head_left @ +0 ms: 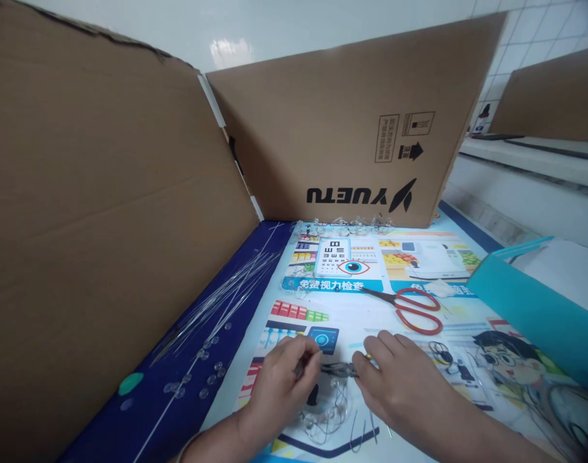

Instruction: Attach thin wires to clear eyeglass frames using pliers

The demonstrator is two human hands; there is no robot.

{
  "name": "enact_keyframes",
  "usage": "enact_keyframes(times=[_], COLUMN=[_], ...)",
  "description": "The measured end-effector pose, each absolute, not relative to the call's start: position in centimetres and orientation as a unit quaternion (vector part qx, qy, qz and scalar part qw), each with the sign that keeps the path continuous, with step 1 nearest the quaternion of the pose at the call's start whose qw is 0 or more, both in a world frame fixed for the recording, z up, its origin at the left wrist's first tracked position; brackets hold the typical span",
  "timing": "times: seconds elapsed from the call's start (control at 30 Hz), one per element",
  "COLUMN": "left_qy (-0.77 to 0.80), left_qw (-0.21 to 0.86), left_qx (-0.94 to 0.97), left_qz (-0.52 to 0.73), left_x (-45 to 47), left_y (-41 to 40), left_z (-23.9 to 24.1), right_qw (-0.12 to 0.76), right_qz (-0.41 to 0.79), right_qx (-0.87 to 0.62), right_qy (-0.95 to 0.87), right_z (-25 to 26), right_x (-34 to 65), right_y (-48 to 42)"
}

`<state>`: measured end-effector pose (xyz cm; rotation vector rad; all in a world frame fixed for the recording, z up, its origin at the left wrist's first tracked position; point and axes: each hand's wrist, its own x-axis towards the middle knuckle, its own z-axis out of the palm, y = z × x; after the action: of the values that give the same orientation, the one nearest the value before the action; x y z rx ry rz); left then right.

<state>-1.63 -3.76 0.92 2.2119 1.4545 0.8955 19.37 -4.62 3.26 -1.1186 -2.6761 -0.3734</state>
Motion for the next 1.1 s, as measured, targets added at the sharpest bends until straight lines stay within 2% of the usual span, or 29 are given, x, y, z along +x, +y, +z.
enact_keyframes(times=[0.43, 0.8, 1.1], left_qy=[0.520, 0.504, 0.496], left_qw=[0.207, 0.189, 0.188], left_qx=[0.774, 0.791, 0.796], left_qz=[0.294, 0.290, 0.293], left_x=[-1.74, -1.77, -1.86], left_y=[-3.66, -3.48, -3.44], left_z=[0.35, 0.09, 0.00], right_qw=[0.058, 0.072, 0.078], right_qz=[-0.154, -0.104, -0.109], right_qx=[-0.363, -0.368, -0.360], right_qy=[-0.917, -0.921, -0.923], right_z=[3.09, 3.05, 3.12], right_x=[19.31, 19.39, 19.66], right_y=[-4.75, -4.18, -4.00])
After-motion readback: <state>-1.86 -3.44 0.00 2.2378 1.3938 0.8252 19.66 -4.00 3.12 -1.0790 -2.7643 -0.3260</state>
